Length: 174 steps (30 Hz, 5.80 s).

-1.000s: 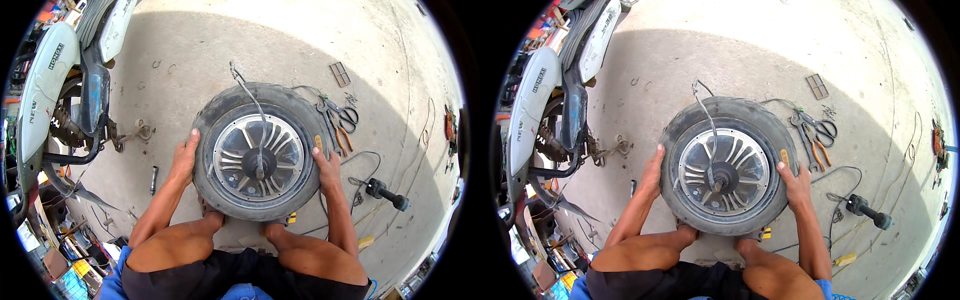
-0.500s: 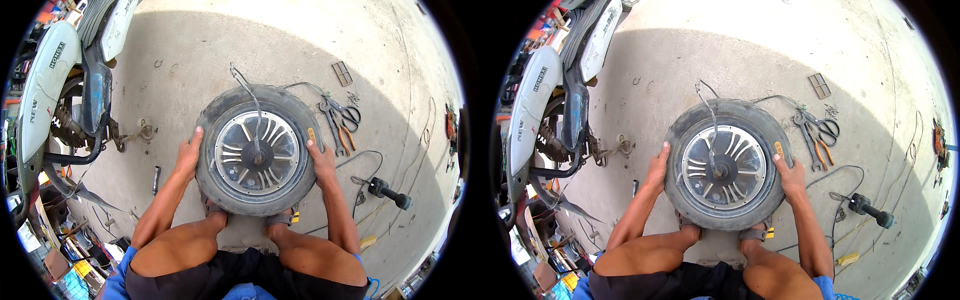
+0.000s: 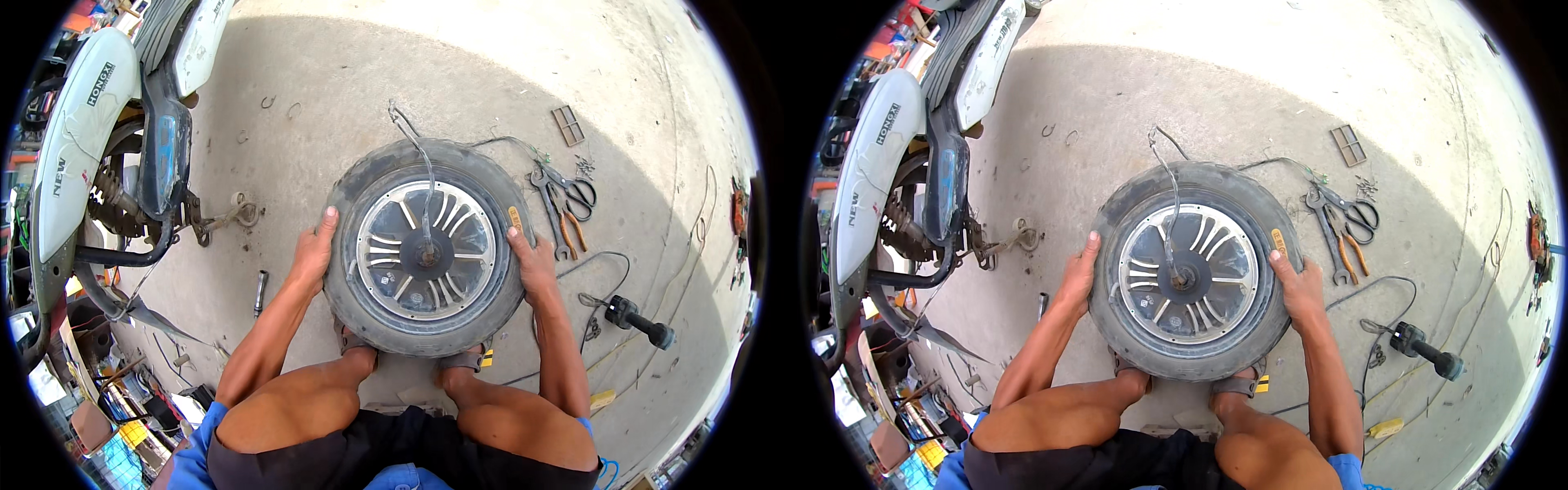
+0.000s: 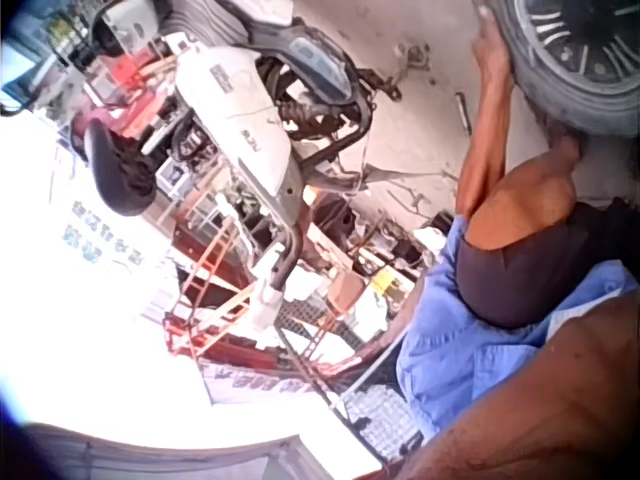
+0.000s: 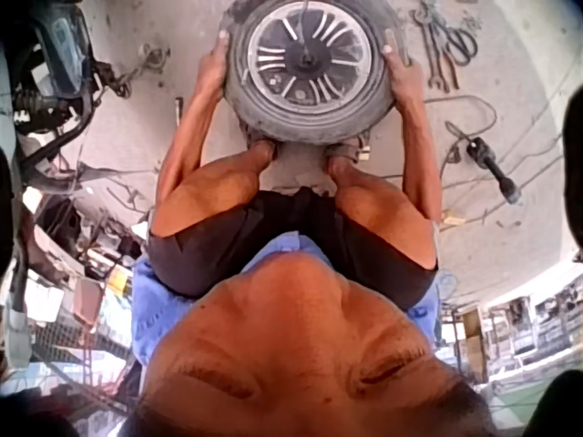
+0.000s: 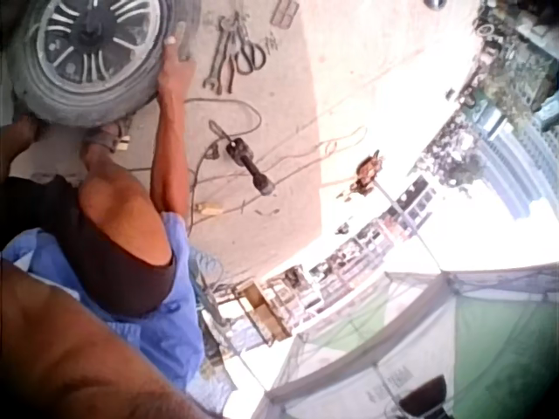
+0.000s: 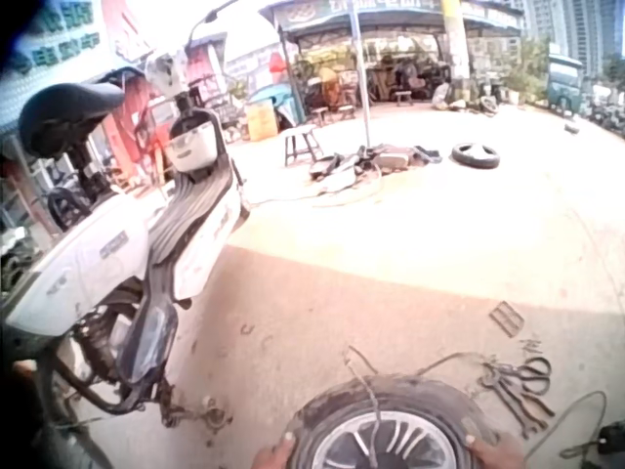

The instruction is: The person uses a power drill to remove a bolt from a scooter wheel. They then use a hammer to tap the wheel hub and inspect the tire and rim by rotating it.

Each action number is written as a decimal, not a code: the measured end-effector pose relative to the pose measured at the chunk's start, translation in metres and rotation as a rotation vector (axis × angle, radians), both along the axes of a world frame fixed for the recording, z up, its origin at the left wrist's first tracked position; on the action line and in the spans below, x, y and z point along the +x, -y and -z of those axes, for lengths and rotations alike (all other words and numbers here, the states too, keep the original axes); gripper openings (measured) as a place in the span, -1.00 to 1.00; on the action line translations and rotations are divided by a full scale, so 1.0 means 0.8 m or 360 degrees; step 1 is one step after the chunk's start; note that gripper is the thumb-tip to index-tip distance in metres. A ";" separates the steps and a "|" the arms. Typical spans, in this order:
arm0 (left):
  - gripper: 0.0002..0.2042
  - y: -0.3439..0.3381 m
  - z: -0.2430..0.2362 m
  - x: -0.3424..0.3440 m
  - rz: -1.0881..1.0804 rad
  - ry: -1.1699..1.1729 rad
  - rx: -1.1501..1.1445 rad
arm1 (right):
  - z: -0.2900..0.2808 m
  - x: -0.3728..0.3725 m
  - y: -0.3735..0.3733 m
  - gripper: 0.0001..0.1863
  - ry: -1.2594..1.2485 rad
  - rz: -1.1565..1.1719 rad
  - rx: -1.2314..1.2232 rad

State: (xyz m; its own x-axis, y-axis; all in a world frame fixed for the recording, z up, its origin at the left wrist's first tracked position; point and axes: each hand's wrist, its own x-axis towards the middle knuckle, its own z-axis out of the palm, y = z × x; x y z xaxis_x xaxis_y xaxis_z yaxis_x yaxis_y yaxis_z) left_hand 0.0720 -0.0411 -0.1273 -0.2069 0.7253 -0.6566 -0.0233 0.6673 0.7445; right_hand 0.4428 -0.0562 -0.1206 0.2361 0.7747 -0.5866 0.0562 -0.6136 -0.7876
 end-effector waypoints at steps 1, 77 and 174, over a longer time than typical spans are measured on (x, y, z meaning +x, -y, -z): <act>-0.03 -0.003 -0.008 0.002 -0.0009 0.0019 0.0001 | -0.008 0.002 -0.002 -0.28 -0.0049 0.0006 0.0047; -0.12 0.001 0.034 -0.004 0.0169 -0.0238 0.0012 | 0.041 0.023 0.008 -0.11 0.0113 -0.0094 0.0044; -0.07 -0.035 0.041 -0.001 0.0231 -0.0088 0.0174 | 0.060 0.028 -0.023 -0.20 0.0033 -0.0119 0.0170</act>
State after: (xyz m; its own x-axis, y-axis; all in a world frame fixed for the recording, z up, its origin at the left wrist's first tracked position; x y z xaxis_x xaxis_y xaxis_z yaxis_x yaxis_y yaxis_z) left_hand 0.0710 -0.0131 -0.1601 -0.1282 0.8165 -0.5630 0.1102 0.5759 0.8101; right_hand 0.4650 -0.0381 -0.1687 0.1865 0.8484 -0.4955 0.1158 -0.5198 -0.8464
